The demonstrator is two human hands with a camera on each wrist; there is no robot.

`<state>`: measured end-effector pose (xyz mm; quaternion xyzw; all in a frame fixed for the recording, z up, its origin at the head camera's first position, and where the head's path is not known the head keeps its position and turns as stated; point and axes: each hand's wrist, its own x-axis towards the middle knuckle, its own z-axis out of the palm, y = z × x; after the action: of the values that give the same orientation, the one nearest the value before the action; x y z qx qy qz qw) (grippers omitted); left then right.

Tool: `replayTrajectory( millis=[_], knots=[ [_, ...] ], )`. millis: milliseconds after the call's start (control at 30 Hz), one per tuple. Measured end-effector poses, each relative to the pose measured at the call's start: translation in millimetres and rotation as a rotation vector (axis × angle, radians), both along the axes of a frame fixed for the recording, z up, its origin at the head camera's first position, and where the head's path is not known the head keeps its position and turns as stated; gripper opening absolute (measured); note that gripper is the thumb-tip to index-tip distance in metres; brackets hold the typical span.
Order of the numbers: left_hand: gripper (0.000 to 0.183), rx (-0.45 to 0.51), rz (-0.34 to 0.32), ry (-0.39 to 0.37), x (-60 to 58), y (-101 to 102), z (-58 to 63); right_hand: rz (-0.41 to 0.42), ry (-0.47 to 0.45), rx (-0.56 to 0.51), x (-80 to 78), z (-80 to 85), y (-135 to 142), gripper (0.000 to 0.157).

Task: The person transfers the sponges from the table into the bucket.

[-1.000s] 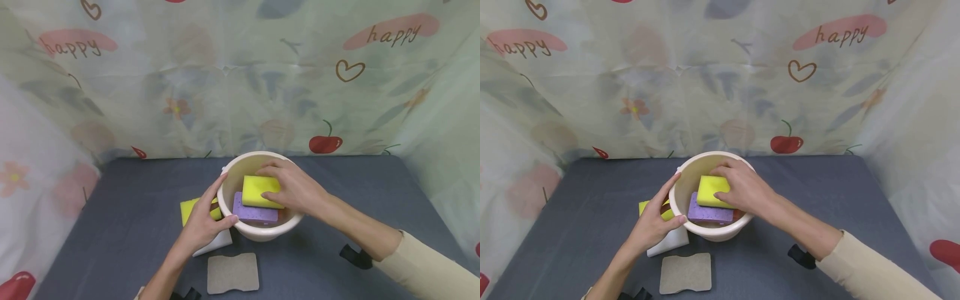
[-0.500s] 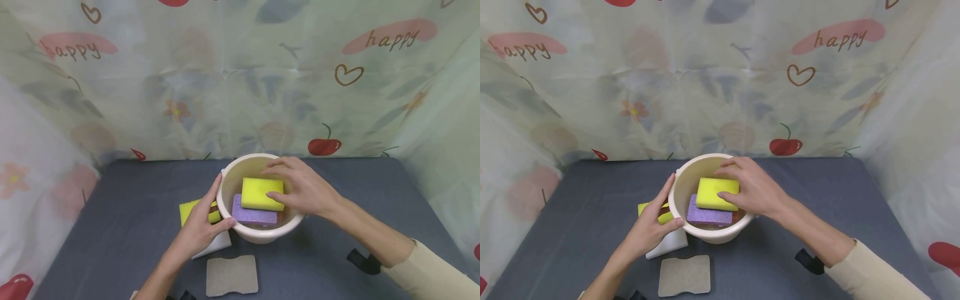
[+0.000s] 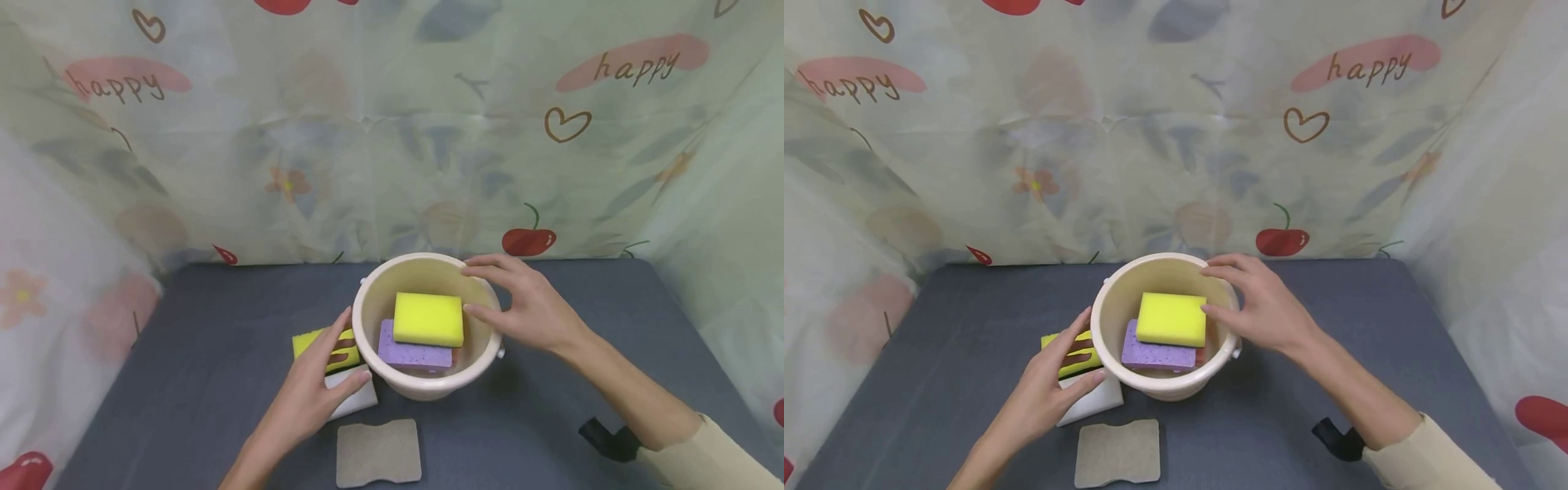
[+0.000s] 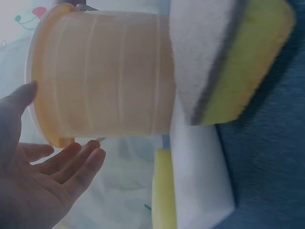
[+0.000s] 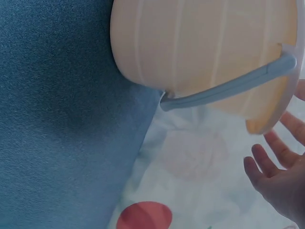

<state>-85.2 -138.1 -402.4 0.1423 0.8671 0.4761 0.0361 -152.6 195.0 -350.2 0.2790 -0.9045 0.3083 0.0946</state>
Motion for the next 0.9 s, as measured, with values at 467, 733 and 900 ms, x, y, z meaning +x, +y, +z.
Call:
replayTrajectory(
  millis=[467, 733, 900],
  knots=[
    [0.072, -0.081, -0.008, 0.102, 19.8, -11.1, -14.6, -0.057, -0.122, -0.052, 9.8, -6.5, 16.4, 0.062],
    [0.065, -0.163, -0.106, -0.001, 30.2, -22.3, -26.0, -0.046, -0.22, -0.113, 13.5, -16.6, 16.7, 0.063],
    [0.066, -0.183, -0.239, -0.127, 34.9, -29.3, -32.7, -0.036, -0.285, -0.195, 16.7, -24.3, 17.4, 0.061]
  ],
)
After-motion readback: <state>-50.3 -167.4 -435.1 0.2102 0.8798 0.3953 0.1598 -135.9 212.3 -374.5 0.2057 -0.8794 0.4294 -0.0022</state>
